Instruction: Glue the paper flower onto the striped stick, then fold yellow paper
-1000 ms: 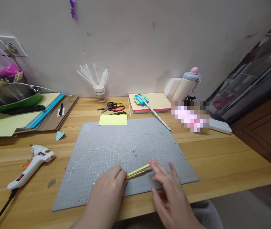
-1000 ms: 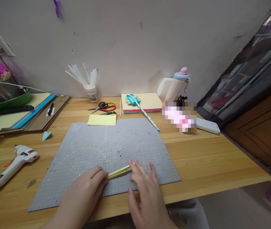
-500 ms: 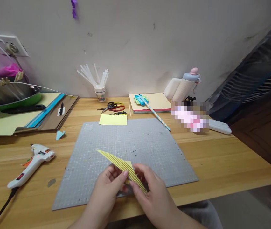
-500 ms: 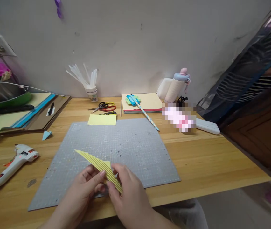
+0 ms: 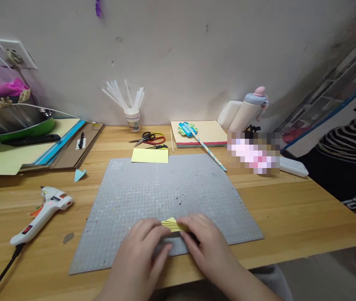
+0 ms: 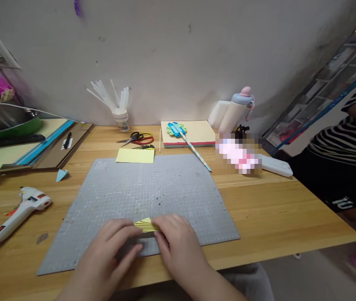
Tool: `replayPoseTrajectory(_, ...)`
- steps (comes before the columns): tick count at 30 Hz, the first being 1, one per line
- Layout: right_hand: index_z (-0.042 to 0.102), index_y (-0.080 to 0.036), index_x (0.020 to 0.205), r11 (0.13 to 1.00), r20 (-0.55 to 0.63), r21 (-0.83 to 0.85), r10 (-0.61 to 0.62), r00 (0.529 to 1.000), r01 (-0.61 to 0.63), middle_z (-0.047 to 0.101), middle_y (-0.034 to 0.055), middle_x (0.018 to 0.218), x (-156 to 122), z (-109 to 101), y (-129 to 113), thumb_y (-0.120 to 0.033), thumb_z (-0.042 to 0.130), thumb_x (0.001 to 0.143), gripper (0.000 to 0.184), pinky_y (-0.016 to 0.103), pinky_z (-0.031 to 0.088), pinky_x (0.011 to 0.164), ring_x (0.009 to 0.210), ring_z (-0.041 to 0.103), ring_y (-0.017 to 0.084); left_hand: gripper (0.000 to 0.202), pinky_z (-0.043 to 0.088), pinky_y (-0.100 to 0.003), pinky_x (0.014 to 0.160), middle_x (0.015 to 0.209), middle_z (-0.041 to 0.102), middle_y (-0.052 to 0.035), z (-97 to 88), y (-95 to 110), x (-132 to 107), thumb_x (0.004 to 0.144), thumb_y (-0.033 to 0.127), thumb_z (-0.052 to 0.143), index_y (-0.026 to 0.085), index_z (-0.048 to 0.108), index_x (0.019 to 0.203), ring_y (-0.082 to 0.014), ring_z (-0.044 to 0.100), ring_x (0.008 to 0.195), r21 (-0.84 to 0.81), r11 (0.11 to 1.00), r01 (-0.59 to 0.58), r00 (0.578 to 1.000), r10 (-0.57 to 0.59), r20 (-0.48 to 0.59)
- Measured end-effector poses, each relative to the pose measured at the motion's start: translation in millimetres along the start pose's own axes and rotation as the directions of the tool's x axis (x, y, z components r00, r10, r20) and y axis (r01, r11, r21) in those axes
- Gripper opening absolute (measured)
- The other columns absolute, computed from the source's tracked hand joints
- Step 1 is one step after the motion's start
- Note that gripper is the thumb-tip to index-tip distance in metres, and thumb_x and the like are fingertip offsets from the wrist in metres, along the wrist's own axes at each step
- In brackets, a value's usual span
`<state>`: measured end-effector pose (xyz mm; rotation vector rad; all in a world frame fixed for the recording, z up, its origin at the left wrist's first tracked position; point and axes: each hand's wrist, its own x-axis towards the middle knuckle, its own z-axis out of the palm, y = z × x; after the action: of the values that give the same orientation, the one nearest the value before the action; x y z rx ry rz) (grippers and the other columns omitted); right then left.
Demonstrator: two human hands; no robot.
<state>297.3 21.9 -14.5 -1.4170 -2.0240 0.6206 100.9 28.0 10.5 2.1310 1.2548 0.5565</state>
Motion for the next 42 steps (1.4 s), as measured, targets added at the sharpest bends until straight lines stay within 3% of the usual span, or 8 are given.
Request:
replayPoseTrajectory(2, 0.056, -0.025, 0.104, 1.000, 0.002, -0.018, 0.000, 1.000, 0.000, 0.060, 0.0031, 0.098, -0.6, 0.7, -1.6, -0.013, 0.048, 0.088, 0.022, 0.034, 0.041, 0.076, 0.089, 0.052, 0.019, 0.021, 0.042, -0.041, 0.089, 0.108, 0.057, -0.0053, 4.1, -7.0, 4.8, 0.083, 0.020, 0.053, 0.025, 0.057, 0.102, -0.0214, 0.051, 0.102, 0.095, 0.995, 0.026, 0.996, -0.018, -0.084)
replayPoseTrajectory(9, 0.055, -0.025, 0.104, 0.999, 0.014, -0.046, 0.023, 1.000, -0.022, 0.058, 0.0036, 0.103, 2.3, -0.7, -11.2, -0.013, 0.056, 0.083, 0.024, 0.037, 0.036, 0.082, 0.095, 0.050, 0.021, 0.015, 0.044, -0.040, 0.082, 0.099, 0.059, -0.0040, 10.6, -13.3, 10.1, 0.086, 0.018, 0.048, 0.024, 0.057, 0.097, -0.0207, 0.053, 0.093, 0.151, 0.988, 0.022, 0.998, -0.013, -0.060)
replayPoseTrajectory(23, 0.059, -0.020, 0.088, 0.990, 0.004, -0.140, -0.014, 1.000, 0.014, 0.059, 0.0023, 0.086, 9.2, 7.8, -14.1, -0.011, 0.051, 0.087, 0.012, 0.033, 0.034, 0.073, 0.083, 0.050, 0.019, 0.017, 0.042, -0.037, 0.072, 0.084, 0.059, -0.0041, 11.5, -0.6, 16.8, 0.090, 0.019, 0.043, 0.019, 0.060, 0.085, -0.0201, 0.053, 0.081, 0.325, 0.946, 0.016, 1.000, -0.006, -0.031)
replayPoseTrajectory(29, 0.061, -0.021, 0.092, 0.991, -0.025, -0.129, -0.044, 0.999, 0.041, 0.059, 0.0025, 0.088, 4.7, 8.6, -13.3, -0.012, 0.051, 0.088, 0.013, 0.032, 0.034, 0.074, 0.084, 0.051, 0.018, 0.018, 0.041, -0.037, 0.070, 0.083, 0.058, -0.0039, 15.5, -4.0, 13.2, 0.090, 0.019, 0.042, 0.019, 0.059, 0.084, -0.0203, 0.052, 0.079, 0.359, 0.933, -0.017, 0.999, 0.034, -0.041)
replayPoseTrajectory(38, 0.055, -0.018, 0.084, 0.992, 0.041, -0.128, 0.005, 0.999, 0.000, 0.056, 0.0031, 0.085, 5.0, 13.0, -15.3, -0.009, 0.047, 0.086, 0.013, 0.033, 0.031, 0.072, 0.081, 0.046, 0.019, 0.016, 0.040, -0.036, 0.065, 0.077, 0.056, -0.0032, 16.8, 4.7, 18.7, 0.081, 0.009, 0.045, 0.018, 0.057, 0.076, -0.0222, 0.052, 0.075, 0.446, 0.894, -0.032, 0.999, 0.047, -0.022)
replayPoseTrajectory(42, 0.053, -0.018, 0.080, 0.987, 0.049, -0.162, 0.028, 0.998, -0.019, 0.055, 0.0030, 0.082, 7.2, 16.3, -15.6, -0.007, 0.044, 0.086, 0.016, 0.033, 0.030, 0.070, 0.078, 0.044, 0.019, 0.017, 0.041, -0.036, 0.066, 0.078, 0.058, -0.0040, 14.6, 6.9, 22.9, 0.079, 0.007, 0.045, 0.017, 0.058, 0.076, -0.0223, 0.054, 0.076, 0.463, 0.886, -0.011, 1.000, 0.000, 0.023)
